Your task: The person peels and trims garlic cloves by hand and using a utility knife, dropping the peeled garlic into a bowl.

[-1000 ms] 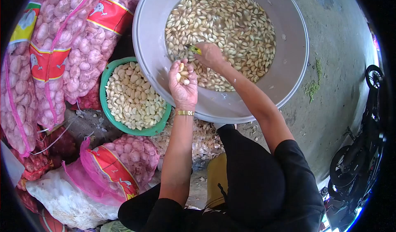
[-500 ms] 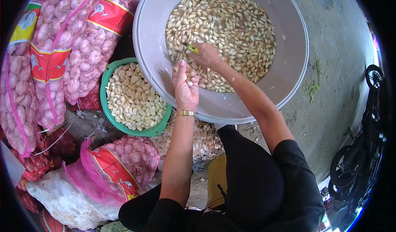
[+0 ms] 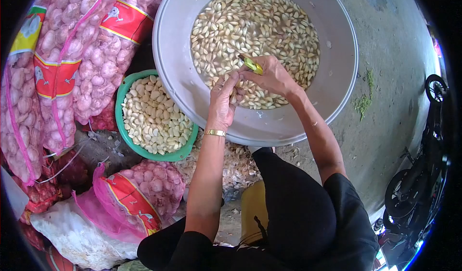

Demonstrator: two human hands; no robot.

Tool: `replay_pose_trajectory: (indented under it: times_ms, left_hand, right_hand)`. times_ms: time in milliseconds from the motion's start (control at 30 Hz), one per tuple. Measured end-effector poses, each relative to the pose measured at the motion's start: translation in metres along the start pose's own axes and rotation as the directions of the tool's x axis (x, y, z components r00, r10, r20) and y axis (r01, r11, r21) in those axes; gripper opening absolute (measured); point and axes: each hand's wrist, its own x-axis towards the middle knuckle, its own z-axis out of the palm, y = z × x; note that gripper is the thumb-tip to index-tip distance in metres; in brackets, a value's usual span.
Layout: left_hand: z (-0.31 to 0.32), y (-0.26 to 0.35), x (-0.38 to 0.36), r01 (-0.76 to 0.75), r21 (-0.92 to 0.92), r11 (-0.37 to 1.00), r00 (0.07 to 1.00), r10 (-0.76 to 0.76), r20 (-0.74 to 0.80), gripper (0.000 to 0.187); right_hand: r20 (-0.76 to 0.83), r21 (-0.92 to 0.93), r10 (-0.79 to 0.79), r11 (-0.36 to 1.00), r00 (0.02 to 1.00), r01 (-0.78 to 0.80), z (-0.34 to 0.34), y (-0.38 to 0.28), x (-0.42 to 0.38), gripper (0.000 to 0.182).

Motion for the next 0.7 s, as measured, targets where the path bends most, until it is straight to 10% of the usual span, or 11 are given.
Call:
replay_pose_trajectory:
  times_ms: [500, 567, 700]
  left_hand:
    - [-0.003, 0.034, -0.060, -0.020, -0.033, 0.999, 0.998, 0.022, 0.065, 0.026]
    - [-0.001, 0.049, -0.088, -0.078, -0.077, 0.994, 0.994, 0.083, 0.071, 0.026]
    - [-0.004, 0.070, -0.156, -0.245, -0.102, 0.964, 0.967, 0.251, 0.050, 0.027]
  right_hand:
    - [-0.045, 0.003, -0.217, 0.976, 0.975, 0.218, 0.017, -0.020, -0.026, 0.032]
    - [-0.040, 0.055, 0.013, 0.998, 0.999, -0.010, 0.013, -0.042, -0.032, 0.048]
    - [-0.064, -0.320, -0.020, 0.947, 0.998, -0.001, 0.004, -0.031, -0.026, 0.046]
